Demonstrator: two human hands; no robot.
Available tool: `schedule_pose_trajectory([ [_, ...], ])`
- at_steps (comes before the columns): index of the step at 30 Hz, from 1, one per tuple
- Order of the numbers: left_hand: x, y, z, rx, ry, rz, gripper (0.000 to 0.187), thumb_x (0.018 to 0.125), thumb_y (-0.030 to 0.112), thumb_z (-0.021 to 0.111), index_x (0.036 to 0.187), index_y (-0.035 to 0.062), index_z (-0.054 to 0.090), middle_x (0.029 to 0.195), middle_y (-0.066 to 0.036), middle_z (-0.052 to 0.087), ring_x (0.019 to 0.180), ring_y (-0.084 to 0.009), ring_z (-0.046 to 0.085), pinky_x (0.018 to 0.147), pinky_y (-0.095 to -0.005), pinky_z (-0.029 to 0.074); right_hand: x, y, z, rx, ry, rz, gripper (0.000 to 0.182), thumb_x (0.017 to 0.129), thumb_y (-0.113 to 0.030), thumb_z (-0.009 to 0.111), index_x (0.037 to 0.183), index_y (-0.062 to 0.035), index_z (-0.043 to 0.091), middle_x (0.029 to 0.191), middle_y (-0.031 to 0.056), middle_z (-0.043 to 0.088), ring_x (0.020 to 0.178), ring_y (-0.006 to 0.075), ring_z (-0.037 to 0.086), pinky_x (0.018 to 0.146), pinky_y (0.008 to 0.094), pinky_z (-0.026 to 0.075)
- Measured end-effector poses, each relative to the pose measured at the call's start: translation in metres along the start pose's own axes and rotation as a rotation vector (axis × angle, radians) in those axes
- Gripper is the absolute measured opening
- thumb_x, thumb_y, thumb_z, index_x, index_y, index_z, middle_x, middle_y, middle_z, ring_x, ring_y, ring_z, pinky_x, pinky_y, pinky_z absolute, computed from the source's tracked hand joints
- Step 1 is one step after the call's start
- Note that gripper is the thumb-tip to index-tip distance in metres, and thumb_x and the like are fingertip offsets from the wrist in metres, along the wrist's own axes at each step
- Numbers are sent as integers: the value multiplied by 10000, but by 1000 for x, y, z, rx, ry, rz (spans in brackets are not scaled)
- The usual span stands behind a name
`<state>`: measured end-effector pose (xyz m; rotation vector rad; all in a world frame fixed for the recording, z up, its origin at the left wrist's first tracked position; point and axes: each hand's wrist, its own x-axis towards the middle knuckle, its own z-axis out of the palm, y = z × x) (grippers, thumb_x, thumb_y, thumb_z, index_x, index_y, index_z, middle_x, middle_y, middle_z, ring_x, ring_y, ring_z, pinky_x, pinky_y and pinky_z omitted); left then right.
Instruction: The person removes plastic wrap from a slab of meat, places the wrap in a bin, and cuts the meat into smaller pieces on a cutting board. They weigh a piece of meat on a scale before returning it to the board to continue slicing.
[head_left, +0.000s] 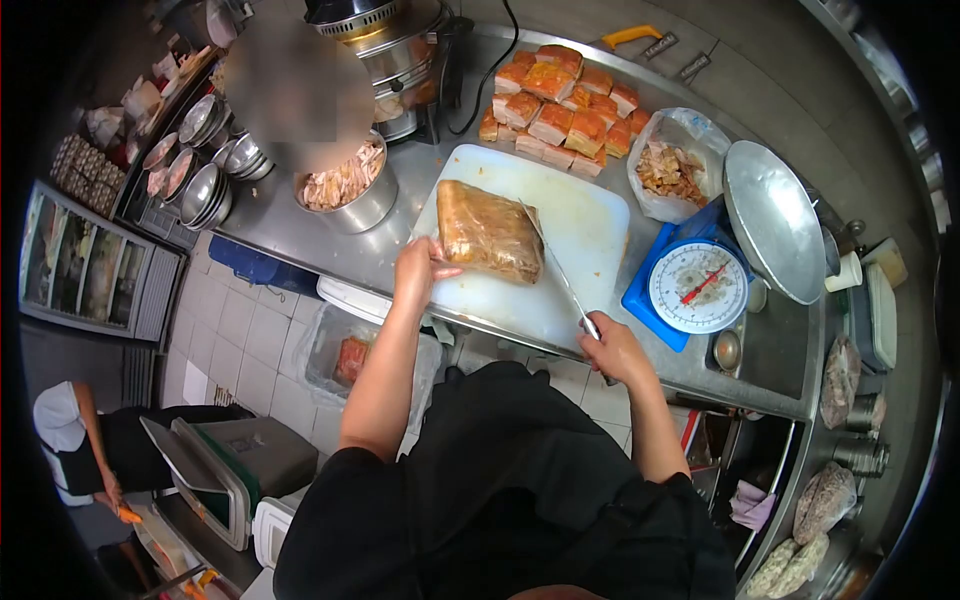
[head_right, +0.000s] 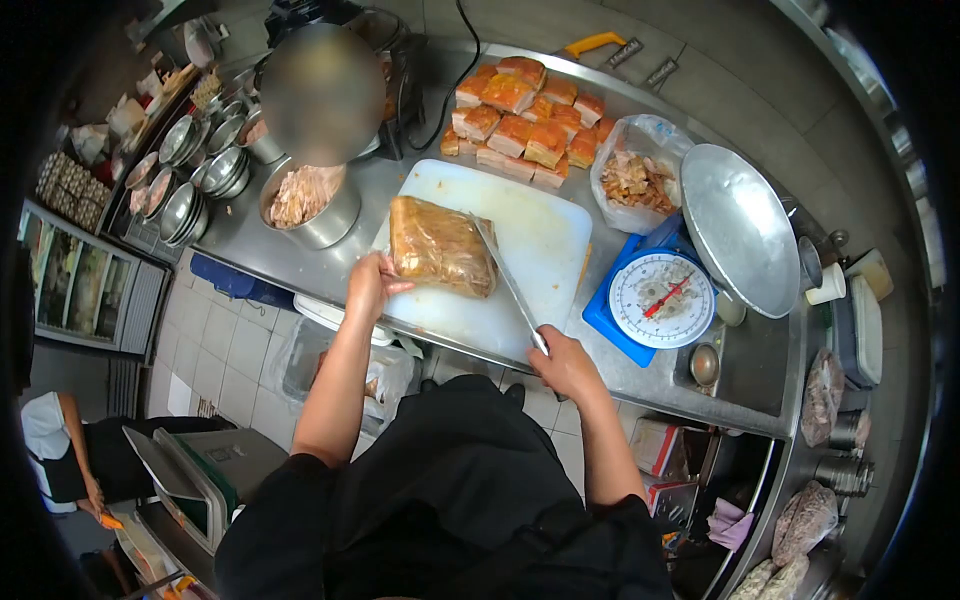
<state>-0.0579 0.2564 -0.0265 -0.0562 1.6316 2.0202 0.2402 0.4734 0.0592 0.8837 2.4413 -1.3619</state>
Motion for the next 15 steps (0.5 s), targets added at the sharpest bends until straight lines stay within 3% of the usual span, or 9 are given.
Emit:
schedule_pose_trajectory([
  [2, 13, 14, 13, -56, -104, 47, 198, 891, 134, 433, 758, 26, 532, 963, -198, 675, 880, -287, 729, 604, -398, 661, -3, 1, 1, 100, -32, -2, 344, 917, -233, 616, 1167, 3, 611, 733, 126, 681, 551, 199, 649, 557, 366, 521],
  [4, 8, 54, 45, -29, -196, 84, 193, 884, 132, 437, 753, 33, 537, 1013, -213, 688, 896, -291, 729, 647, -421, 655, -7, -1, 2, 352, -111, 5, 244, 985, -172, 593, 1177, -21, 591, 670, 24, 578, 474, 120, 540, 435, 297, 451],
  [5, 4, 72, 63, -1, -278, 117, 189, 878, 131, 441, 747, 39, 543, 1064, -227, 701, 912, -294, 728, 691, -444, 649, -8, -2, 1, 356, -104, 6, 244, 985, -172, 593, 1177, -21, 591, 670, 24, 578, 474, 120, 540, 435, 297, 451],
  [7, -2, 95, 102, 83, -321, 140, 186, 870, 145, 460, 750, 40, 555, 1118, -237, 705, 914, -281, 720, 706, -421, 623, -10, -2, -1, 818, -136, 53, 230, 988, -161, 599, 1176, -27, 590, 666, 27, 545, 458, 116, 511, 399, 290, 435],
  [9, 4, 97, 128, 167, -368, 164, 185, 861, 160, 479, 752, 41, 568, 1171, -248, 710, 916, -268, 713, 722, -398, 596, -18, 2, -4, 930, -121, 58, 230, 988, -155, 600, 1177, -24, 588, 663, 28, 531, 454, 115, 502, 386, 288, 427],
  [12, 20, 86, 148, 37, -393, 156, 196, 863, 181, 468, 733, 70, 564, 1161, -232, 721, 1060, -317, 687, 894, -453, 543, -30, 17, -9, 1049, -108, 52, 233, 990, -148, 596, 1184, -20, 580, 659, 27, 513, 446, 114, 487, 372, 287, 418],
  [13, 24, 82, 149, 37, -400, 152, 196, 863, 181, 468, 733, 70, 564, 1161, -232, 721, 1060, -317, 687, 894, -453, 543, -33, 23, -10, 1059, -115, 43, 237, 992, -146, 590, 1191, -18, 576, 658, 26, 508, 443, 114, 481, 372, 288, 416],
  [15, 33, 77, 147, -320, -439, -27, 203, 885, 147, 435, 729, 71, 541, 1266, -286, 661, 1191, -411, 633, 994, -552, 496, -38, 31, -9, 1069, -105, 47, 237, 994, -141, 582, 1196, -18, 571, 660, 28, 510, 441, 115, 481, 372, 288, 417],
])
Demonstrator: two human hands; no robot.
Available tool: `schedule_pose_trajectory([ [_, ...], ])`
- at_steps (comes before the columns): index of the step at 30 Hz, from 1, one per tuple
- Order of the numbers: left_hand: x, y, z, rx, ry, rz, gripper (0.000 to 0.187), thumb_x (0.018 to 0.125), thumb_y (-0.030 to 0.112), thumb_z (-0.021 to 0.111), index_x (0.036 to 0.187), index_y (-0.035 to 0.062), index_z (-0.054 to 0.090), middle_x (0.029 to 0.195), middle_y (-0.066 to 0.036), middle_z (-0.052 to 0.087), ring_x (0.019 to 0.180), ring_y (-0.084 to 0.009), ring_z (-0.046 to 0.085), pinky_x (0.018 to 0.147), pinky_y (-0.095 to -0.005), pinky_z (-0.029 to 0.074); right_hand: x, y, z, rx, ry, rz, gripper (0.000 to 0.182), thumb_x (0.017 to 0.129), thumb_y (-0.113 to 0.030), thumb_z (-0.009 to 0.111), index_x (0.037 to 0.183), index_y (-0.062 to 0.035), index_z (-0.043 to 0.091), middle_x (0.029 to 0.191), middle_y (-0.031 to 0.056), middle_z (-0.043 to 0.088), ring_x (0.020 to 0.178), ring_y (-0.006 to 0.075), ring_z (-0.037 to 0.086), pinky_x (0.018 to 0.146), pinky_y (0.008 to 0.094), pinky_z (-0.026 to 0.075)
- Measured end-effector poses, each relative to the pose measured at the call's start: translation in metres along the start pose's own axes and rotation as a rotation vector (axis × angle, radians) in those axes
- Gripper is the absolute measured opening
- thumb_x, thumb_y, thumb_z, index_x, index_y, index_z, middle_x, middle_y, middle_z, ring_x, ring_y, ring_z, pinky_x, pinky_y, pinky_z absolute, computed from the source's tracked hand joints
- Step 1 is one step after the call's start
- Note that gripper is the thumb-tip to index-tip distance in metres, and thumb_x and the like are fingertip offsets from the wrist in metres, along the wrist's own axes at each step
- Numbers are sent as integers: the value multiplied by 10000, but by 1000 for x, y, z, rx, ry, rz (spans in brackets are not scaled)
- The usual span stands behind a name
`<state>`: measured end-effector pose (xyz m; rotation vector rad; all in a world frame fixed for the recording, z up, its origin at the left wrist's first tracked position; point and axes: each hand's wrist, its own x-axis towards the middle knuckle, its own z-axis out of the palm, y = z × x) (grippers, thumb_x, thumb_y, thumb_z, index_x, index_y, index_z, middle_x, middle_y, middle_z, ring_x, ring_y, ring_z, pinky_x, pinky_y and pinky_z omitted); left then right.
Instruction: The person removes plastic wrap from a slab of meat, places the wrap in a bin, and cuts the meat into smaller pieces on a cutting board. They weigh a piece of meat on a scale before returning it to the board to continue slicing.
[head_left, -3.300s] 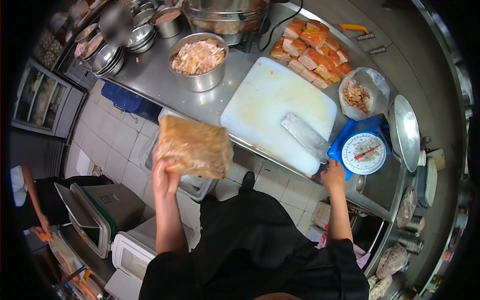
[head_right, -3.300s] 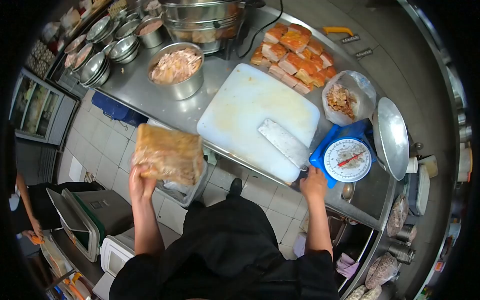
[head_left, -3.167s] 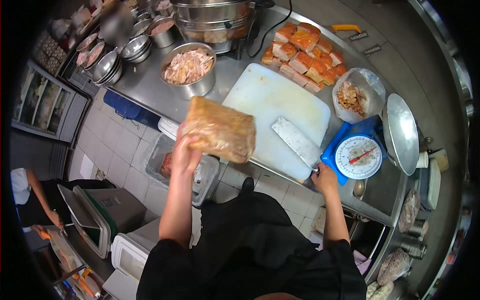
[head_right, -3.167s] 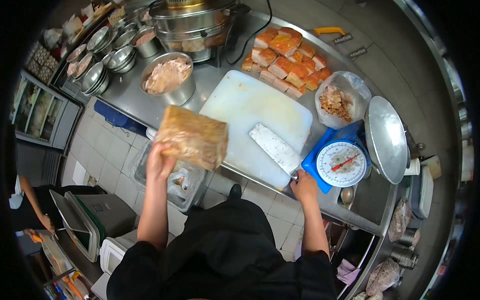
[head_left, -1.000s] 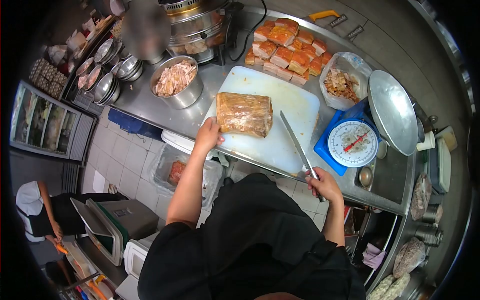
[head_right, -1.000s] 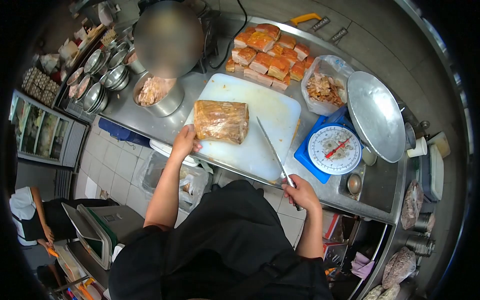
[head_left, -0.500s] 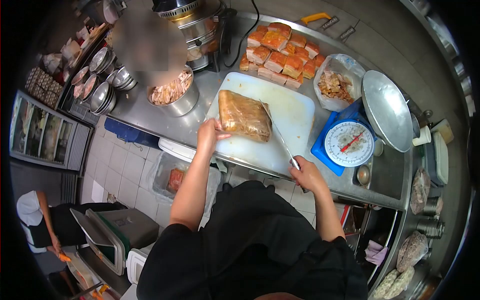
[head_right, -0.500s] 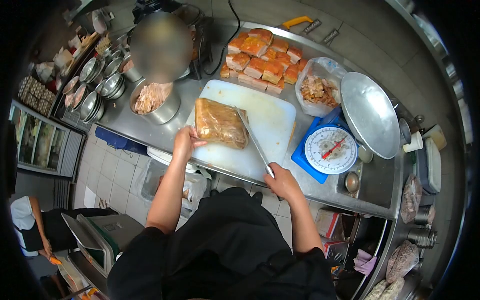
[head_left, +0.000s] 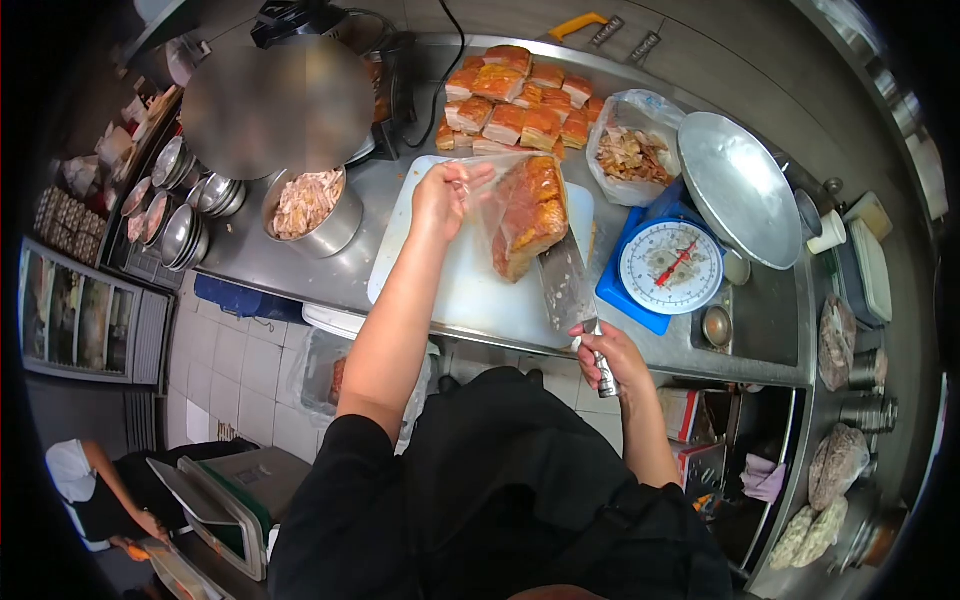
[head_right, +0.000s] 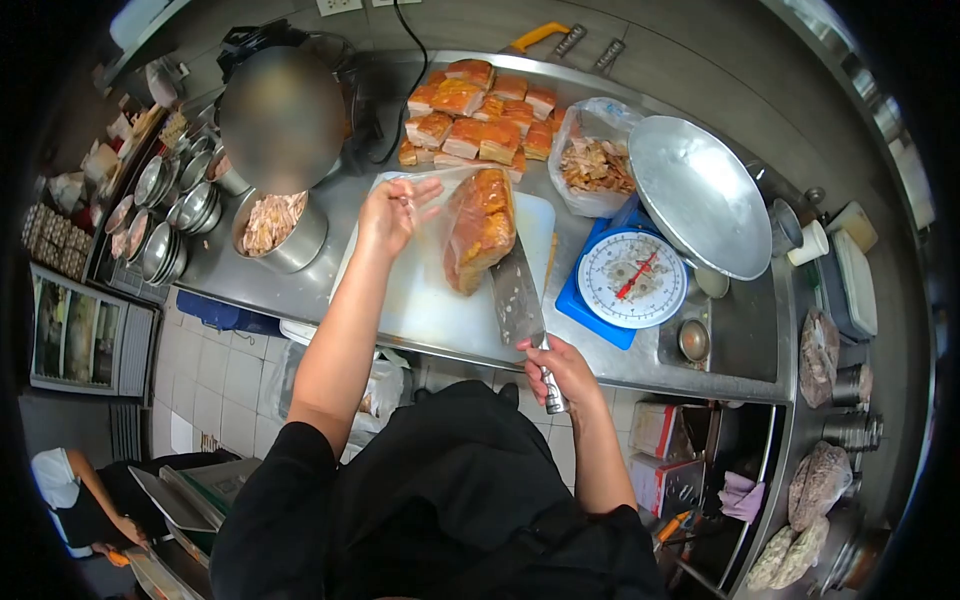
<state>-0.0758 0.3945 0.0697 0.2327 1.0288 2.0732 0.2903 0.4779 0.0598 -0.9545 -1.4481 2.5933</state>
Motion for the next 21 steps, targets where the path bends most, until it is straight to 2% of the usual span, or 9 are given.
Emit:
schedule_pose_trajectory([
  [5, 19, 6, -9, -136, 104, -24, 214, 921, 180, 416, 752, 100, 520, 844, -155, 680, 909, -379, 686, 863, -533, 527, -7, 7, -8, 22, 12, -28, 239, 997, -142, 573, 1205, -24, 565, 657, 28, 508, 438, 117, 479, 374, 289, 421],
  [7, 32, 15, -31, -271, -23, -8, 200, 926, 201, 416, 767, 116, 504, 599, -31, 474, 531, -238, 516, 530, -411, 439, -7, 9, -15, 29, 23, -28, 262, 984, -169, 614, 1202, -27, 582, 689, 19, 537, 456, 108, 497, 390, 282, 439],
  [11, 30, 27, -45, -5, 209, 57, 206, 932, 246, 442, 766, 139, 501, 515, 37, 331, 371, -114, 258, 362, -304, 172, -6, 11, -21, -35, 59, -21, 247, 980, -165, 613, 1189, -35, 588, 691, 17, 547, 460, 104, 502, 394, 278, 436],
  [14, 15, 30, -80, 395, 390, 149, 214, 930, 254, 436, 767, 130, 498, 516, 42, 322, 371, -109, 252, 359, -309, 178, -8, 11, -18, -154, 81, 14, 236, 978, -162, 616, 1174, -32, 592, 689, 19, 566, 464, 103, 510, 401, 275, 432],
  [15, 33, 28, -130, 664, 352, 236, 315, 962, 365, 509, 961, 76, 634, 633, -54, 585, 485, -203, 545, 444, -376, 413, -7, 12, -17, -188, 71, 27, 233, 975, -157, 619, 1168, -29, 594, 688, 22, 574, 464, 104, 513, 405, 276, 432],
  [16, 29, 20, -137, 665, 356, 233, 315, 962, 365, 509, 961, 76, 634, 633, -54, 585, 485, -203, 545, 444, -376, 413, -7, 13, -16, -224, 59, 45, 229, 971, -152, 622, 1162, -27, 595, 687, 25, 582, 465, 106, 516, 409, 276, 432],
  [18, 4, 9, -146, 1444, 338, 600, 585, 948, 503, 592, 1284, 24, 624, 996, -220, 731, 896, -341, 722, 787, -449, 556, -2, 17, -11, -259, 81, 47, 236, 966, -148, 626, 1164, -24, 594, 686, 28, 587, 464, 109, 518, 410, 279, 432],
  [20, -50, 18, -109, 1865, -81, 33, 817, 900, 590, 649, 1481, 37, 493, 1286, -291, 646, 1234, -398, 621, 1050, -473, 468, 3, 17, -7, -302, 99, 49, 242, 961, -145, 629, 1165, -21, 594, 686, 32, 592, 463, 112, 519, 412, 282, 432],
  [21, -59, 15, -100, 1864, -68, 32, 817, 900, 590, 649, 1481, 37, 493, 1286, -291, 646, 1234, -398, 621, 1050, -473, 468, 6, 16, -7, -325, 121, 38, 249, 955, -144, 633, 1167, -19, 594, 686, 34, 592, 466, 114, 524, 411, 287, 432],
])
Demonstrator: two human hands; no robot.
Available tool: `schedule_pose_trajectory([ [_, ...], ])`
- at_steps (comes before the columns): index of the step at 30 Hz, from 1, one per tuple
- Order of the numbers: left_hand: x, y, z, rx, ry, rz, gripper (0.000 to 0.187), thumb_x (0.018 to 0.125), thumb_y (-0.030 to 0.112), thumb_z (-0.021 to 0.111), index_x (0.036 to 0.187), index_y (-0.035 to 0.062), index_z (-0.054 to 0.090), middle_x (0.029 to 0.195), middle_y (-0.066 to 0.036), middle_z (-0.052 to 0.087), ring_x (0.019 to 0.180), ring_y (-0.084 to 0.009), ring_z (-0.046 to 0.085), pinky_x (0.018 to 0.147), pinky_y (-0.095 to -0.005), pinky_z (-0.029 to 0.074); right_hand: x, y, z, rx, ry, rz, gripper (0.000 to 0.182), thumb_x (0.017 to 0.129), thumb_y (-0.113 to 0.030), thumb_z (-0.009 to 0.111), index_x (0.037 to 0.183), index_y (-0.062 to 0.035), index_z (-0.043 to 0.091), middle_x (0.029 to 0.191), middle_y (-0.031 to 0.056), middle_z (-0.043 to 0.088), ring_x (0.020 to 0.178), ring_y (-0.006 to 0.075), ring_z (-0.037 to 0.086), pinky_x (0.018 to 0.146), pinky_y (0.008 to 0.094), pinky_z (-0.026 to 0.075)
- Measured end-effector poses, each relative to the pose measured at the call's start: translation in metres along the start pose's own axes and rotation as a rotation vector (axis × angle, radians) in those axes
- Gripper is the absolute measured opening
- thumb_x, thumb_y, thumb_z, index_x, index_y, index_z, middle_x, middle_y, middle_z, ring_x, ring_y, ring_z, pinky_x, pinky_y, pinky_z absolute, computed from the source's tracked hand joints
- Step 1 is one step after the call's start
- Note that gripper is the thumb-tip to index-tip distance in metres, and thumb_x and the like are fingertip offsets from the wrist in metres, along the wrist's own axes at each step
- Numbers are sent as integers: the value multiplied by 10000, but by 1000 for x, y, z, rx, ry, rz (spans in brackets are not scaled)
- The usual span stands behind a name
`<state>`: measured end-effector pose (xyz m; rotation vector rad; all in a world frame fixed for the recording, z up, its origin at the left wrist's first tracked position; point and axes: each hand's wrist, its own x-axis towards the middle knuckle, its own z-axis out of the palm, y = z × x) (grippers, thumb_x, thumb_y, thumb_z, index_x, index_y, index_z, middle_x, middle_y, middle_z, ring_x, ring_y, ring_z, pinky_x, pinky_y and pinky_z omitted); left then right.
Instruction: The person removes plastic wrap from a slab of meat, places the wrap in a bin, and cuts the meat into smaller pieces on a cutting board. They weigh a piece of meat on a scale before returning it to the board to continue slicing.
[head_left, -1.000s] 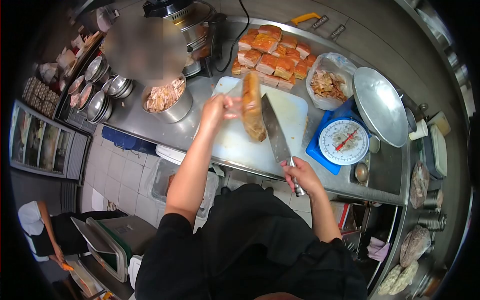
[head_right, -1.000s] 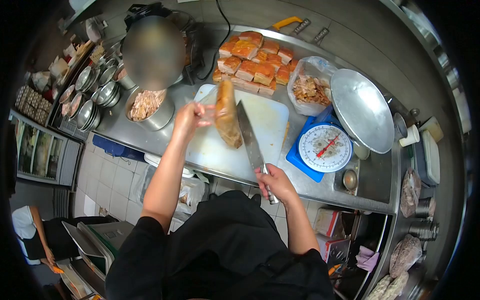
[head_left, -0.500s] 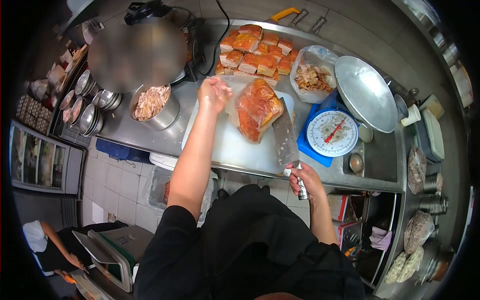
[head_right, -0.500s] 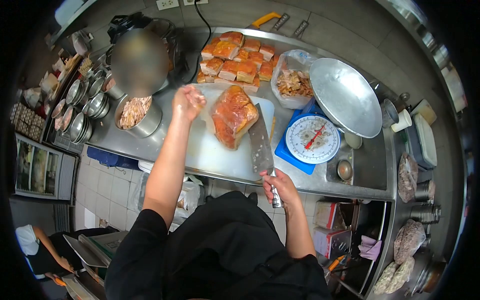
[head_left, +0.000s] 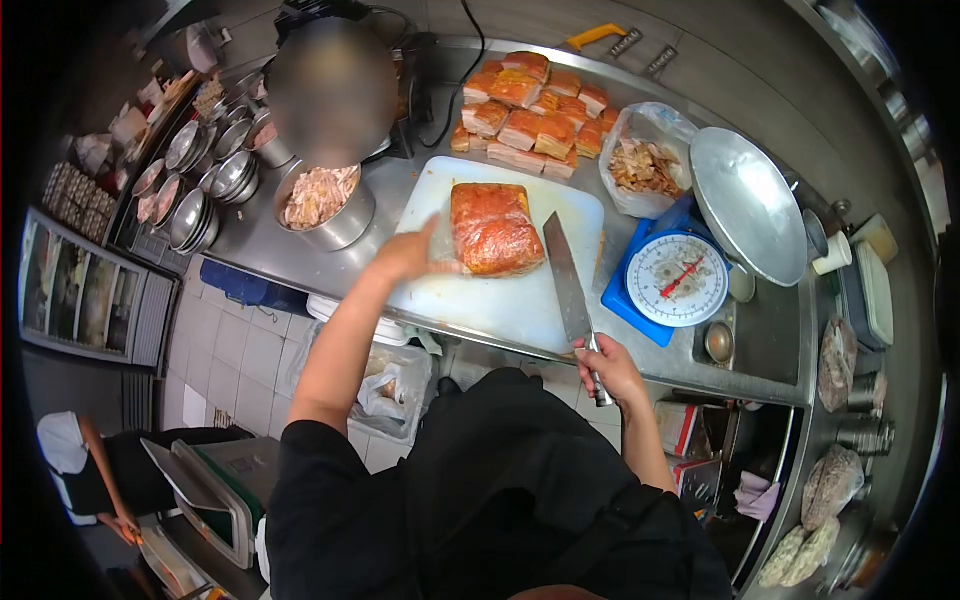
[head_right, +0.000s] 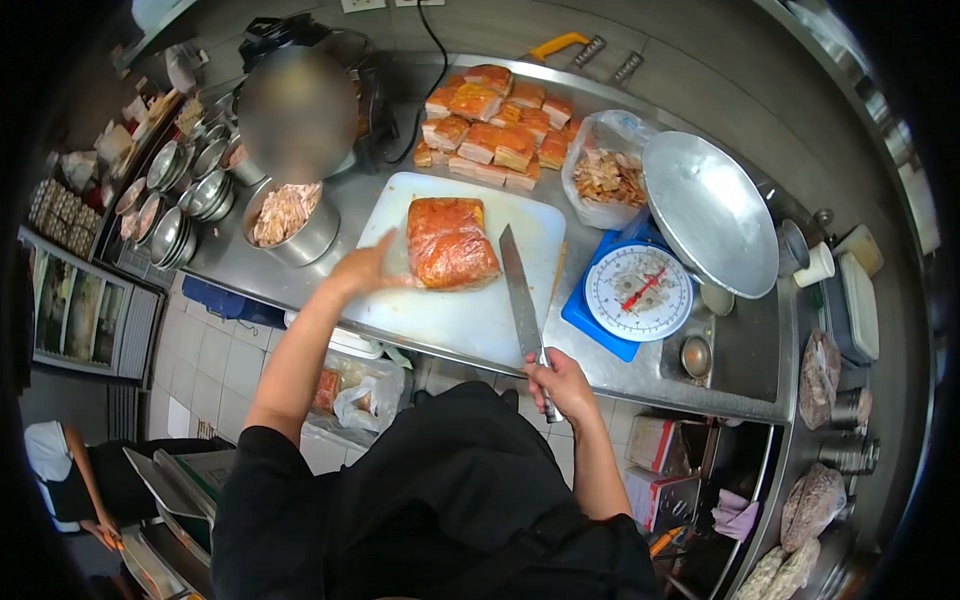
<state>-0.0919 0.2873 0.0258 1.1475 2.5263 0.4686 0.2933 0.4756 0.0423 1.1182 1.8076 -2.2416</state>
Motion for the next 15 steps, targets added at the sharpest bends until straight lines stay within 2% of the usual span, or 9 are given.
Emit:
schedule_pose_trajectory([
  [2, -10, 14, 4, 170, -205, 39, 579, 945, 477, 621, 1380, 95, 596, 1204, -232, 700, 1124, -418, 664, 983, -489, 508, 4, -2, 0, -29, 17, -6, 257, 949, -144, 638, 1169, -18, 594, 685, 35, 592, 468, 116, 530, 411, 292, 433],
  [3, -5, 13, 6, 168, -200, 31, 579, 945, 477, 621, 1380, 95, 596, 1204, -232, 700, 1124, -418, 664, 983, -489, 508, 8, -4, -1, -77, 34, -29, 263, 948, -151, 639, 1169, -16, 595, 687, 36, 596, 472, 117, 538, 418, 293, 435],
  [5, 12, 4, 18, 180, -92, -61, 370, 953, 342, 618, 1252, 130, 668, 1120, -213, 726, 1057, -417, 685, 932, -497, 524, 14, -9, 0, -126, 49, -55, 269, 948, -159, 640, 1170, -14, 596, 688, 37, 601, 476, 119, 546, 425, 295, 437],
  [6, 16, -3, 26, 179, -90, -63, 370, 953, 342, 618, 1252, 130, 668, 1120, -213, 726, 1057, -417, 685, 932, -497, 524, 17, -13, 1, -166, 50, -80, 267, 949, -164, 637, 1166, -13, 597, 691, 37, 607, 479, 119, 553, 436, 292, 439],
  [8, 26, -13, 42, -87, 222, -120, 232, 958, 230, 586, 1112, 95, 694, 1028, -214, 731, 1001, -403, 701, 875, -486, 534, 21, -16, 3, -206, 53, -108, 266, 950, -169, 635, 1161, -12, 599, 694, 38, 613, 481, 120, 559, 446, 290, 442],
  [9, 32, -14, 49, -84, 227, -115, 232, 958, 230, 586, 1112, 95, 694, 1028, -214, 731, 1001, -403, 701, 875, -486, 534, 23, -18, 6, -260, 48, -115, 270, 952, -173, 634, 1164, -10, 599, 696, 37, 617, 481, 120, 561, 453, 288, 442],
  [11, 40, -3, 64, -493, 557, 121, 215, 967, 188, 590, 1121, 86, 701, 852, -155, 726, 830, -297, 725, 753, -436, 538, 27, -18, 11, -304, 52, -123, 274, 953, -177, 634, 1166, -9, 600, 697, 37, 621, 482, 119, 563, 460, 286, 443],
  [12, 31, 28, 37, -642, 479, -56, 200, 992, 197, 574, 1077, 69, 702, 768, -77, 685, 699, -178, 652, 663, -350, 510, 28, -17, 14, -301, 55, -127, 277, 954, -178, 632, 1171, -8, 599, 699, 37, 620, 482, 120, 564, 462, 286, 446],
  [15, 45, 52, 0, -685, 578, 111, 218, 1012, 233, 577, 1058, 56, 695, 738, -12, 629, 646, -117, 567, 618, -297, 469, 31, -19, 15, -209, 39, -102, 279, 958, -175, 629, 1179, -8, 595, 708, 44, 618, 483, 127, 564, 456, 291, 451],
])
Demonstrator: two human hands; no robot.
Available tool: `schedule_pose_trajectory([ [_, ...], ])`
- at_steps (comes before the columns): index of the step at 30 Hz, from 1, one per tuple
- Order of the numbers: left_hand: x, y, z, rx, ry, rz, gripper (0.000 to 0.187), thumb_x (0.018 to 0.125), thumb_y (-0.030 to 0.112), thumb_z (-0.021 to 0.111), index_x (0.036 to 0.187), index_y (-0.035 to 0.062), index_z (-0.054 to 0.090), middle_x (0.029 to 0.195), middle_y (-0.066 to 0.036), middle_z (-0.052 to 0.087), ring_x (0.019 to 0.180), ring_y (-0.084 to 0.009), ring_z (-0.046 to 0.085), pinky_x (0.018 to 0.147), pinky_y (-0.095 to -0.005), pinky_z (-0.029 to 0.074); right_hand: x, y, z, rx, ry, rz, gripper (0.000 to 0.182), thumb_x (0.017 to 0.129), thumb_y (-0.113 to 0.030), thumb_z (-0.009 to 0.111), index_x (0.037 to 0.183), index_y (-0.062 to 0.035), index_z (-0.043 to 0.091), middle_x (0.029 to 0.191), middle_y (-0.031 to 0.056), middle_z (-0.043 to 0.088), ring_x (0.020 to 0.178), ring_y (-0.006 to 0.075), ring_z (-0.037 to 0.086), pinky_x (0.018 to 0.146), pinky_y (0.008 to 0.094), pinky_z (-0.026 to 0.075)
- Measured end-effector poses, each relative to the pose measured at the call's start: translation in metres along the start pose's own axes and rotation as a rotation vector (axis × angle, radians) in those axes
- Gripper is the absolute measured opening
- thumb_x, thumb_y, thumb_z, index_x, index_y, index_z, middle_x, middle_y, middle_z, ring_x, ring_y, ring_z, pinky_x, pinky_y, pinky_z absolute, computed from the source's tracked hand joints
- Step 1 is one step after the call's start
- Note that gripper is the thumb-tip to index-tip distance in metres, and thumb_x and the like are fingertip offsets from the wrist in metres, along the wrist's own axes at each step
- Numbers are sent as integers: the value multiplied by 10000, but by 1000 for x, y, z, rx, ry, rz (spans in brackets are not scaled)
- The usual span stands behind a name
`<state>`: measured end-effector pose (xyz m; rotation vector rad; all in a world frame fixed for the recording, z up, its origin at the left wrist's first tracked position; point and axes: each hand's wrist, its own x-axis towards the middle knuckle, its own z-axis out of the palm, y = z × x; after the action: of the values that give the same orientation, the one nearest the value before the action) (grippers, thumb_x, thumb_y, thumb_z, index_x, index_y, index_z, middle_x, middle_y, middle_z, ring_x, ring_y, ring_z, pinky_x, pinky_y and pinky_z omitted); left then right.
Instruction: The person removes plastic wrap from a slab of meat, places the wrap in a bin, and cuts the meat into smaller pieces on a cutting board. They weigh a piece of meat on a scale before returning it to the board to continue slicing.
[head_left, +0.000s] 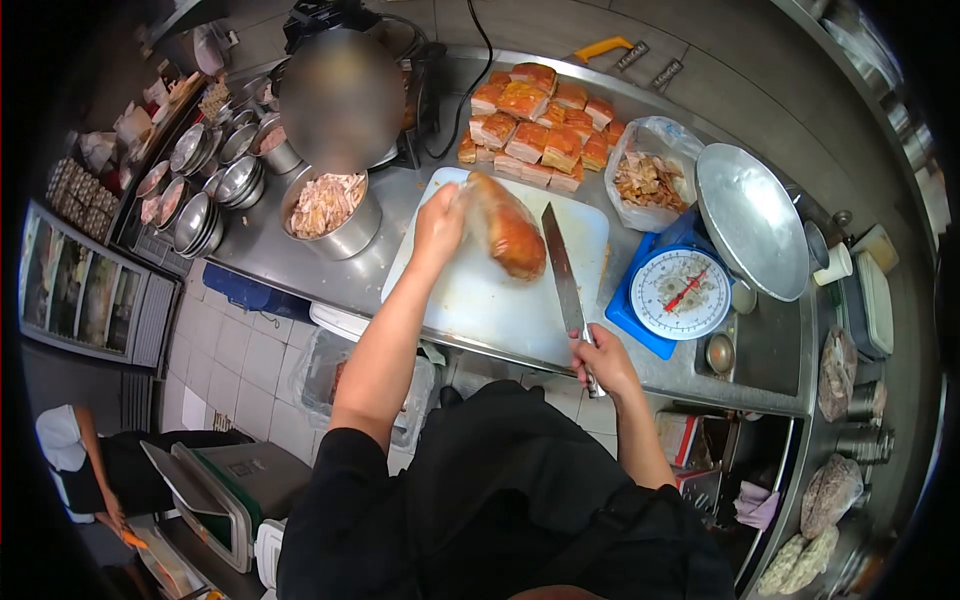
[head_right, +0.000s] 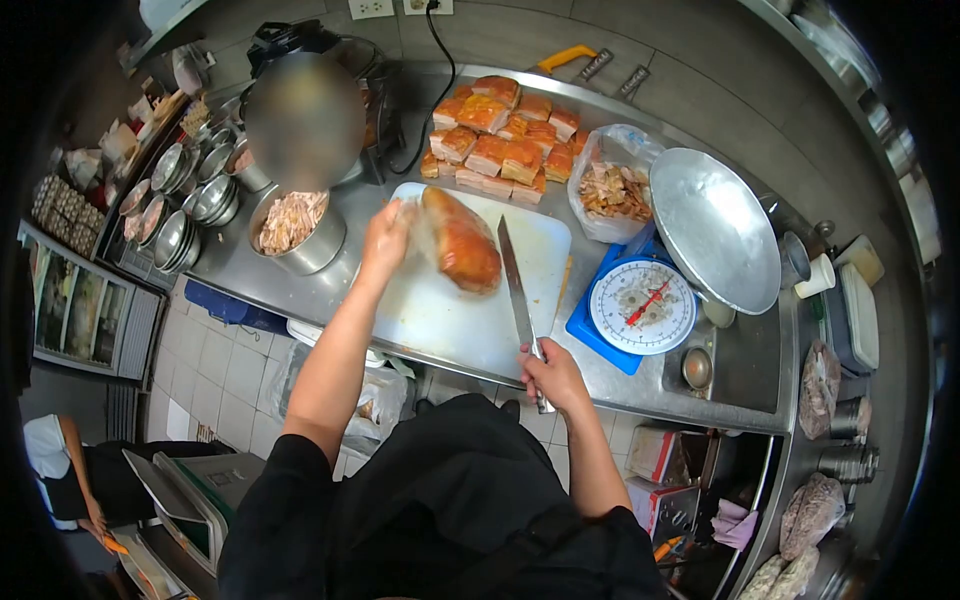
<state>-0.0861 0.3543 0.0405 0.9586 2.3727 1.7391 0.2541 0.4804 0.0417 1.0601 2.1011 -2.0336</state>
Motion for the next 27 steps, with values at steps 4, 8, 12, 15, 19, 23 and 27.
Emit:
schedule_pose_trajectory([
  [4, 11, 43, -9, -68, 27, -9, 270, 1006, 295, 590, 1096, 63, 695, 947, -167, 721, 845, -288, 665, 783, -373, 509, -4, -2, -1, 209, 6, 52, 249, 957, -158, 630, 1164, -24, 594, 705, 43, 604, 482, 121, 553, 427, 294, 453],
  [8, 21, -1, -36, -671, 329, -43, 322, 1059, 299, 549, 1175, 33, 689, 1134, -80, 714, 970, -224, 673, 836, -363, 524, -9, 19, -15, 299, 87, 54, 234, 957, -162, 645, 1146, -34, 595, 693, 35, 591, 480, 110, 540, 416, 290, 456],
  [12, -4, -25, -72, -1203, 311, -437, 331, 1049, 311, 504, 1120, 6, 611, 1049, -145, 681, 979, -243, 683, 807, -396, 569, -23, 15, -19, 253, 36, 42, 227, 968, -162, 633, 1140, -20, 593, 689, 28, 586, 474, 111, 538, 418, 281, 448],
  [15, -13, -75, -70, -712, 15, -616, 334, 977, 339, 538, 1092, 30, 584, 1026, -181, 671, 931, -274, 692, 719, -434, 582, -11, 20, -17, 37, 47, 17, 274, 954, -187, 632, 1154, -3, 599, 702, 54, 624, 489, 130, 577, 455, 302, 473],
  [19, -45, -32, -21, 107, -417, -447, 452, 863, 356, 626, 1112, -21, 600, 972, -170, 673, 888, -282, 688, 710, -392, 570, 1, 1, -6, -225, 143, -72, 251, 952, -172, 616, 1138, -4, 599, 681, 45, 611, 489, 126, 567, 464, 296, 451],
  [23, -51, -46, 14, -230, -485, -580, 233, 901, 244, 602, 925, 20, 662, 818, -57, 643, 725, -175, 621, 599, -310, 483, 5, -20, -6, -429, 157, -67, 383, 903, -222, 612, 1178, 45, 609, 725, 137, 694, 561, 202, 680, 556, 346, 524],
  [27, -22, 17, 0, -524, -347, -556, 204, 880, 206, 600, 904, 23, 687, 850, -46, 654, 754, -151, 583, 710, -310, 471, 9, -9, -10, -408, 96, -27, 268, 935, -180, 632, 1132, 2, 620, 689, 61, 625, 494, 140, 583, 462, 312, 458],
])
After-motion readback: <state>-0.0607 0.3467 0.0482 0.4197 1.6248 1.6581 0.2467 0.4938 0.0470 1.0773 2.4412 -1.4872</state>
